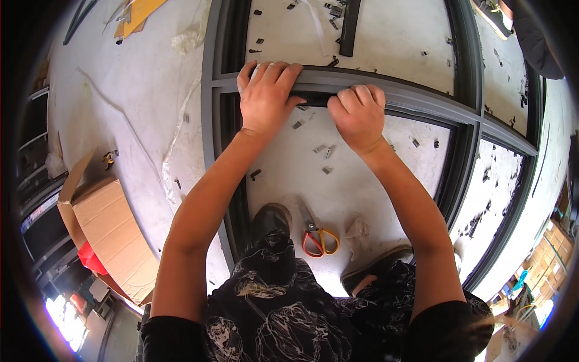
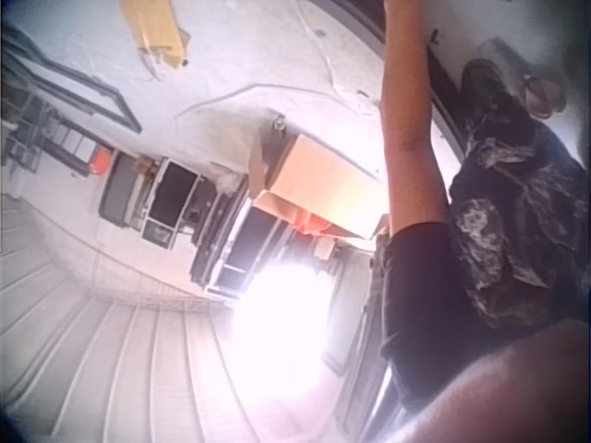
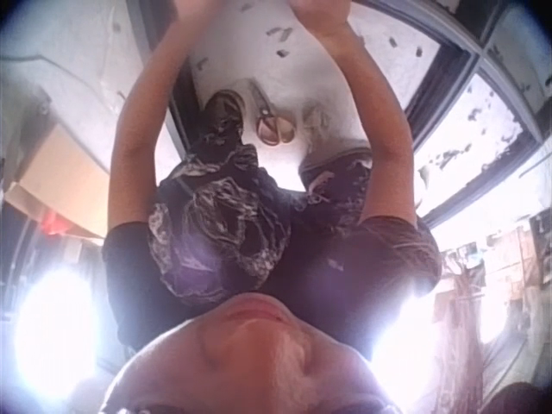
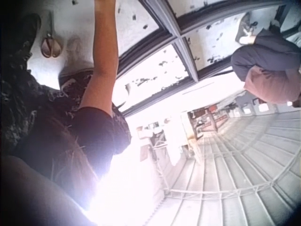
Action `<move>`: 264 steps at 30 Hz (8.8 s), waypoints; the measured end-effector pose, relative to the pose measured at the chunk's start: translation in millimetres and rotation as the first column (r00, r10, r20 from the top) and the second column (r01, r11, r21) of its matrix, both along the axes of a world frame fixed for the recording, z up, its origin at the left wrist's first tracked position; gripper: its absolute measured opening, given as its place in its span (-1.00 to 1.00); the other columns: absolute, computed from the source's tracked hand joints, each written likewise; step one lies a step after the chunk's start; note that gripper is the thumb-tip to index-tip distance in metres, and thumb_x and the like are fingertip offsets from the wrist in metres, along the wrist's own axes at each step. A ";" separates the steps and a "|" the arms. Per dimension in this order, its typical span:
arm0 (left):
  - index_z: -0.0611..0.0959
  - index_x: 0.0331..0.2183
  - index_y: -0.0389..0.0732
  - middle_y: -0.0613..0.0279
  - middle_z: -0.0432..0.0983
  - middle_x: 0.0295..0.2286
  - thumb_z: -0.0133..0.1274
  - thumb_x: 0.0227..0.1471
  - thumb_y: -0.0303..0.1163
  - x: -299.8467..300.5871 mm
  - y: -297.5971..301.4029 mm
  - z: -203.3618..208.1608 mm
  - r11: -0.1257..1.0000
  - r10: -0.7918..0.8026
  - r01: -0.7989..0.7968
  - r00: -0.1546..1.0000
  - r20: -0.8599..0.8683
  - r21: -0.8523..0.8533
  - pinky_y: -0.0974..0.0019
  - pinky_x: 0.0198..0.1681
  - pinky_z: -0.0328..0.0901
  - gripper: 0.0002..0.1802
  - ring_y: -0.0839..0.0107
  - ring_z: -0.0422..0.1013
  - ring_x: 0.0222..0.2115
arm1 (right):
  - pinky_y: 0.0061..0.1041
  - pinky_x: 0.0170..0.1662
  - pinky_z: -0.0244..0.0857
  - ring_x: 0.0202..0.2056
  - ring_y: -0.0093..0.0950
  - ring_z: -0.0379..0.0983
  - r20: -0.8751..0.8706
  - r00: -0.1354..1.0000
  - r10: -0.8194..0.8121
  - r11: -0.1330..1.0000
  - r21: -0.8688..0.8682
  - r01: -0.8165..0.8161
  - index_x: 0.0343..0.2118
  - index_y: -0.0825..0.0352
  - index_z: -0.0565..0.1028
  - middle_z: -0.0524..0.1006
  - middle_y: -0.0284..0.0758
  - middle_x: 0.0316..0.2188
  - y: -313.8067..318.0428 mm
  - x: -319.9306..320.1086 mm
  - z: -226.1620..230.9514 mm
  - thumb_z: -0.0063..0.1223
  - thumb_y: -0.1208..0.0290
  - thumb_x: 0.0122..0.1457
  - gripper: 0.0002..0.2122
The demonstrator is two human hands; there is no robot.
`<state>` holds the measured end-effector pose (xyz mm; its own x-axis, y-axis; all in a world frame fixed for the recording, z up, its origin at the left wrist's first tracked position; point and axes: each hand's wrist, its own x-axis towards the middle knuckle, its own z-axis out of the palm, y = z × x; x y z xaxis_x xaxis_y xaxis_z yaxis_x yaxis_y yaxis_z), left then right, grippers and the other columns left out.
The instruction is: Fitting rubber gaskets into a metal frame assembly and cutting them to size with scissors.
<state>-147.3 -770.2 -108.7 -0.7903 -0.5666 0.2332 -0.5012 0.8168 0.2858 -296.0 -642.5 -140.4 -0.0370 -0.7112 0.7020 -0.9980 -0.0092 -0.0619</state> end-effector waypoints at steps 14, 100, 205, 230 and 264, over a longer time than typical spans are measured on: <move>0.59 -0.12 -0.04 0.40 0.50 -0.23 0.39 -0.38 -0.17 -1.6 6.5 -3.6 0.997 0.034 -0.042 0.992 -0.124 -0.061 0.02 0.17 0.02 -0.35 0.32 0.38 -0.11 | -0.46 -0.22 0.17 -0.42 -0.48 0.30 -0.004 0.998 -0.059 0.998 0.004 0.059 -0.71 0.14 0.33 0.24 -0.47 -0.60 -1.6 5.8 3.9 0.08 0.44 -0.31 -0.87; 0.52 0.01 -0.21 0.26 0.50 -0.08 0.31 -0.29 -0.29 2.3 -3.4 -25.1 0.916 -0.226 0.146 0.957 -0.182 -0.374 0.10 0.04 0.22 -0.28 0.29 0.43 -0.11 | -0.45 -0.09 0.29 -0.22 -0.51 0.46 -0.072 0.996 -0.053 0.997 -0.051 0.050 -0.21 0.23 0.55 0.55 -0.45 -0.25 -25.9 -2.8 -4.7 0.03 0.40 0.05 -0.78; 0.43 0.08 -0.18 0.23 0.41 -0.02 0.34 -0.34 -0.29 8.6 4.4 -0.7 0.976 -0.140 0.131 0.989 -0.038 -0.172 0.00 0.18 0.05 -0.15 0.28 0.31 0.04 | -0.42 -0.07 0.26 -0.22 -0.48 0.40 -0.185 0.975 0.126 0.970 0.230 -0.082 0.01 0.37 0.46 0.50 -0.35 -0.21 -21.5 -12.8 23.8 -0.01 0.39 0.05 -0.58; 0.58 -0.15 -0.15 0.29 0.52 -0.20 0.24 -0.31 -0.41 -1.3 -0.4 -22.9 0.947 -0.122 0.037 0.960 -0.251 -0.319 0.08 0.01 0.19 -0.48 0.32 0.46 -0.18 | -0.40 -0.14 0.27 -0.23 -0.49 0.41 -0.124 0.992 -0.024 0.996 0.081 0.034 -0.20 0.26 0.52 0.53 -0.41 -0.26 -35.7 5.8 16.0 0.05 0.39 0.02 -0.76; 0.48 0.04 -0.25 0.05 0.38 -0.01 0.20 -0.17 -0.55 48.2 36.7 13.6 0.978 0.176 -0.194 0.966 -0.189 -0.082 0.10 0.13 0.22 -0.37 0.07 0.29 0.07 | -0.35 -0.25 0.36 -0.27 -0.33 0.45 0.295 0.955 0.016 0.974 0.212 -0.081 -0.22 0.34 0.56 0.51 -0.33 -0.31 29.0 -0.3 60.0 0.23 0.52 -0.04 -0.73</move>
<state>-99.0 -733.5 -95.2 -0.6139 -0.6658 0.4240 -0.5943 0.7434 0.3069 -296.3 -613.6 -80.4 -0.1765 -0.8522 0.4925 -0.9353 -0.0107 -0.3537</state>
